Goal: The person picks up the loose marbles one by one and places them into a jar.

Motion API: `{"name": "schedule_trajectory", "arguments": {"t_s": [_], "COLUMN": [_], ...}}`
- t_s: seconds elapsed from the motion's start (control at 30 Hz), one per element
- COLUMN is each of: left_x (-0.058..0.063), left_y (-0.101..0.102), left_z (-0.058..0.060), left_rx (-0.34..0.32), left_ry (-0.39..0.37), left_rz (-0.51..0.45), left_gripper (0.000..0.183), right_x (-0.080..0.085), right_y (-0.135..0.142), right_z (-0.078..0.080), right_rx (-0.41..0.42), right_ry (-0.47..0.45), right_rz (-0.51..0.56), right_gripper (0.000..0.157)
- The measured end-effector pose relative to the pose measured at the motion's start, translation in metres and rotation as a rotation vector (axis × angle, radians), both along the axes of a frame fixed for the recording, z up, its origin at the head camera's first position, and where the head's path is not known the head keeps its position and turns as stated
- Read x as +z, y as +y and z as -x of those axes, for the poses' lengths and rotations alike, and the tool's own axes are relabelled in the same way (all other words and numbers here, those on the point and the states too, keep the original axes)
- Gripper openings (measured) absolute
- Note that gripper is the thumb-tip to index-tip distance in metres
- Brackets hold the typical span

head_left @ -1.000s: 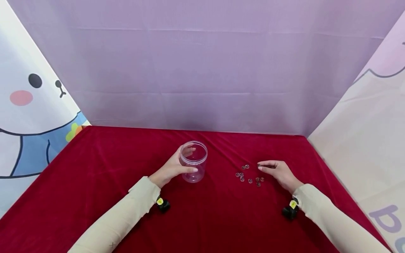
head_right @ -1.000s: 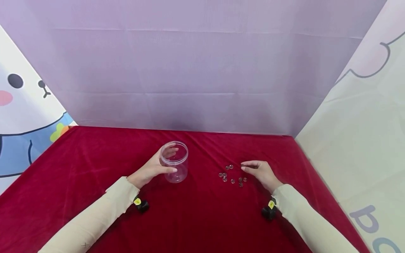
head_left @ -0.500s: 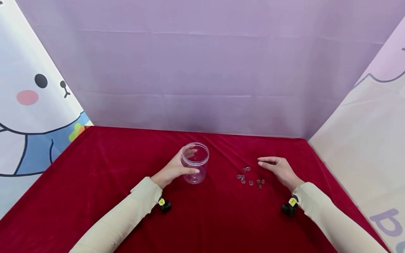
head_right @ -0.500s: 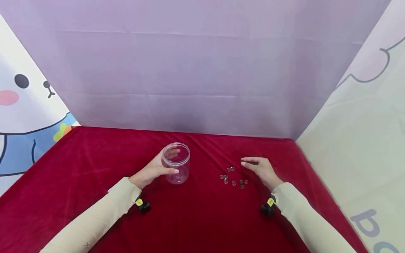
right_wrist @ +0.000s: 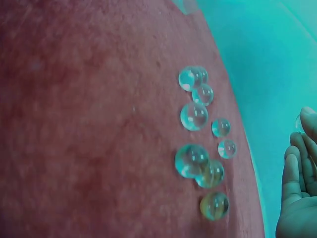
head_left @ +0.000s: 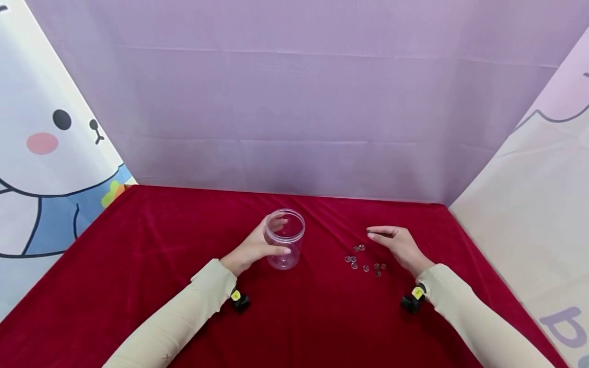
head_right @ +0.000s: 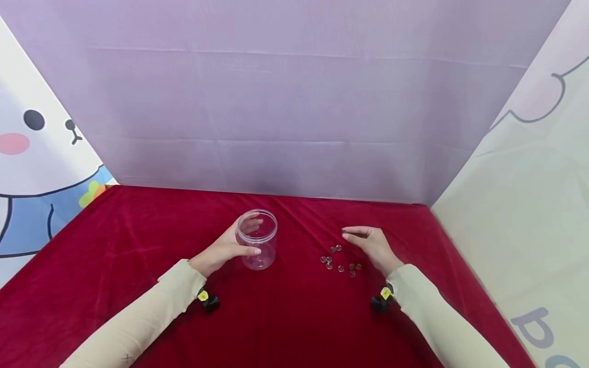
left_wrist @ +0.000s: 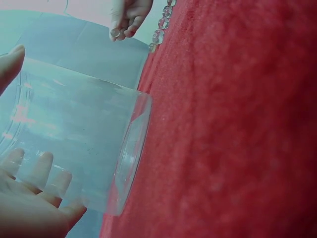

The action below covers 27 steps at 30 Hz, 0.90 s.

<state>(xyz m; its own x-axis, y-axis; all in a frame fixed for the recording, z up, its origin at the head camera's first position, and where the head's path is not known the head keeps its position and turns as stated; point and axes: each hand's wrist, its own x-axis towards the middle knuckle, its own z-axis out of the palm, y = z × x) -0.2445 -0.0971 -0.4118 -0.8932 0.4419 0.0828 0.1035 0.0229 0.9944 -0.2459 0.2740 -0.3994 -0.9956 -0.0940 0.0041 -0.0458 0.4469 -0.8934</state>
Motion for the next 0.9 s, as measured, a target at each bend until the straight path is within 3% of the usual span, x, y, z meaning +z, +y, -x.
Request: {"name": "schedule_trajectory", "arguments": {"t_s": [0.27, 0.63, 0.9], "left_x": [0.000, 0.000, 0.000], "left_y": [0.001, 0.000, 0.000], "left_z": [-0.001, -0.001, -0.001], "left_rx": [-0.007, -0.003, 0.003], "left_ry": [-0.012, -0.015, 0.002], "left_rz": [-0.005, 0.006, 0.002], "left_gripper": [0.082, 0.082, 0.082], "right_x": [0.008, 0.006, 0.010], "right_y": [-0.011, -0.023, -0.034], "right_z": [-0.002, 0.005, 0.009], "right_rx": [0.020, 0.045, 0.054], "right_ry": [-0.020, 0.007, 0.022], "right_rz": [0.060, 0.166, 0.123], "right_gripper": [0.047, 0.048, 0.046]}}
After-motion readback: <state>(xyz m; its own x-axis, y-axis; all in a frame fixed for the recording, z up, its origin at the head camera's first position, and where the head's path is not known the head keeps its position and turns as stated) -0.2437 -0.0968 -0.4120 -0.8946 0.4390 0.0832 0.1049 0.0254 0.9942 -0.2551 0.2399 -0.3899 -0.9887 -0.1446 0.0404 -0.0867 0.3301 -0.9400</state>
